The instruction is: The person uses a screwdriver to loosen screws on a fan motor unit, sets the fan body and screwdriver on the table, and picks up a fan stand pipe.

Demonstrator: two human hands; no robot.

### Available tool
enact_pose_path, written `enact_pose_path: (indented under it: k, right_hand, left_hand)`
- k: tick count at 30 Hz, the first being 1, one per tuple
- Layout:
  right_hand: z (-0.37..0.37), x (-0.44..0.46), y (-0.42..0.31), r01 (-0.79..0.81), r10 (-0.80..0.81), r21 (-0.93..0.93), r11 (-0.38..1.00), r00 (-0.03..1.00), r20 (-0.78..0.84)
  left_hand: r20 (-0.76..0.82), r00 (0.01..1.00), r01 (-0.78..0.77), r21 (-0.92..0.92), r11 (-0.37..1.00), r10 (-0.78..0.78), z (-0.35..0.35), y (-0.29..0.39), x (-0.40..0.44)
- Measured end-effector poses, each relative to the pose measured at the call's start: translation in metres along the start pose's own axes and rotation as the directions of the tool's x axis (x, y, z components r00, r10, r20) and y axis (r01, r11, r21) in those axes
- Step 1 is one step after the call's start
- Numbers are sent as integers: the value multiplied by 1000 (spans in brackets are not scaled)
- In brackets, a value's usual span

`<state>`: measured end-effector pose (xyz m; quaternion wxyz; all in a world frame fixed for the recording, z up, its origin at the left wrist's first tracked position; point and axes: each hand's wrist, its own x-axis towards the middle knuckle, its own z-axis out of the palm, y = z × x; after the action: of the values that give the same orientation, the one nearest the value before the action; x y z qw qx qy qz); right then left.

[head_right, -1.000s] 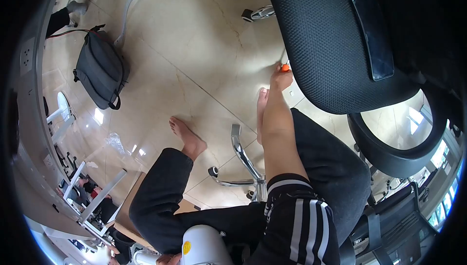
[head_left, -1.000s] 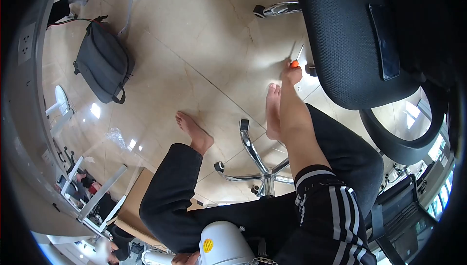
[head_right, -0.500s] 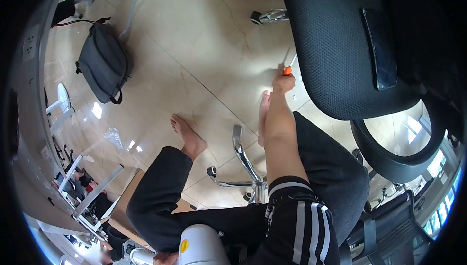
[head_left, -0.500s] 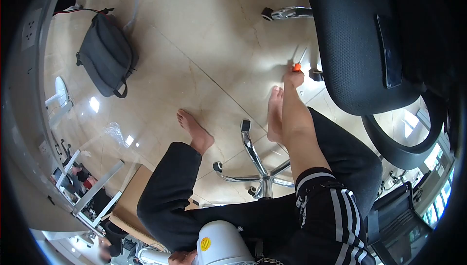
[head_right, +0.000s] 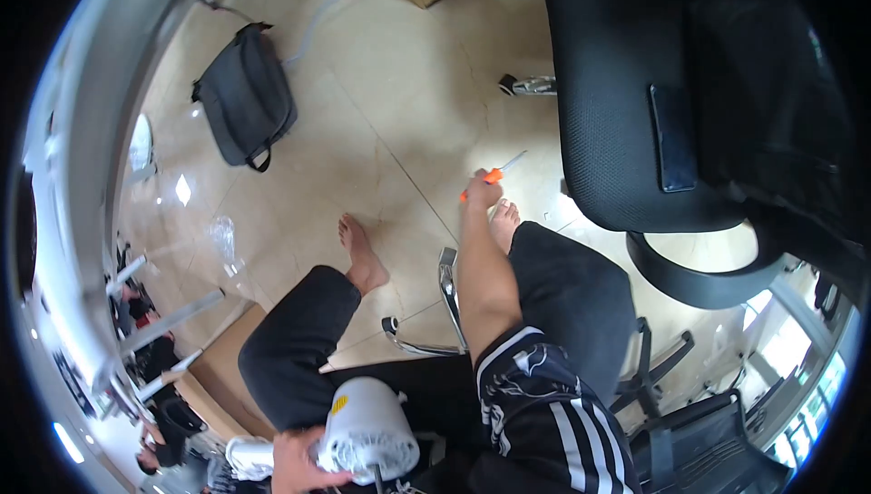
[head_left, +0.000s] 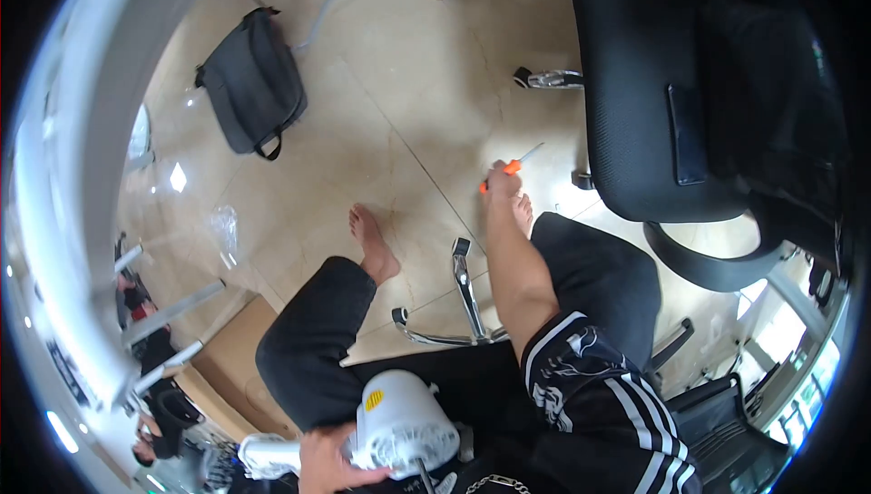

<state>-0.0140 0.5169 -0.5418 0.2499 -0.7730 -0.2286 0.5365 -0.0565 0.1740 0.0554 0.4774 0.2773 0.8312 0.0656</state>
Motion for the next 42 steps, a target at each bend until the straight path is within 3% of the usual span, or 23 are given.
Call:
enact_pose_path:
  k: [1,2,4,8,10,11,13,14,15,16,22,24,26,30,32,34,36,38,41,42]
  right_hand:
    - [6,-30,-5,-72,64,116,991,995,75]
    - [12,-63,-19,-52,41,104,993,993,110]
    - [-4,-140,-52,-226,136,187,956,907,399]
    - [-54,-295,-115,-257,107,160,953,782,615]
    - [-86,-365,-154,-181,27,87,980,548,836]
    - [-107,-399,-166,-154,21,69,986,519,855]
    - [-152,-439,-188,129,10,-58,990,349,937]
    - [-174,-460,-190,160,1,-53,986,314,949]
    - [-196,-477,-192,313,-15,-57,948,223,975]
    - [-214,-495,-189,458,-15,-49,888,133,991]
    - [-243,-538,-153,588,34,87,804,-191,981]
    - [-237,-535,-138,613,53,75,786,-187,981]
    - [-238,-537,-130,684,161,-47,728,-103,982]
    - [-235,-532,-109,629,188,32,777,-280,941]
    - [-236,-538,-106,625,199,42,780,-311,929]
    - [-236,-546,-99,690,265,89,718,-390,882]
    - [-235,-550,-88,679,334,44,733,-414,847]
    - [-234,-553,-77,705,344,159,691,-514,786]
    - [-233,-560,-68,679,389,82,729,-510,768]
    - [-234,-562,-65,677,392,64,734,-499,773]
  left_hand:
    - [5,999,45,-7,999,-45,0,-1,-6]
    - [5,996,92,-19,996,-92,0,-3,-10]
    - [-53,996,76,42,996,-74,7,-13,-20]
    - [-196,980,24,32,999,-17,22,-54,-42]
    - [-202,976,57,-114,992,-79,20,-69,-55]
    - [-207,973,67,-177,982,-104,26,-84,-64]
    - [-181,968,122,-270,955,-175,36,-102,-62]
    - [-150,966,154,-308,939,-208,39,-117,-65]
    - [-156,964,145,-367,919,-215,45,-131,-69]
    - [-161,962,132,-424,896,-218,50,-146,-77]
    - [-291,922,95,-466,880,-253,77,-171,-99]
    - [-332,904,108,-432,895,-269,91,-173,-107]
    - [-358,889,131,-397,908,-285,105,-177,-119]
    - [-389,868,143,-397,907,-308,116,-175,-135]
    - [-356,870,186,-404,896,-342,118,-173,-145]
    - [-326,862,238,-414,878,-388,126,-178,-152]
    - [-391,824,222,-443,869,-410,140,-181,-160]
    - [-434,794,230,-433,872,-425,157,-179,-167]
    - [-514,701,175,-547,819,-494,161,-172,-172]
    - [-638,682,50,-447,893,-357,163,-170,-175]
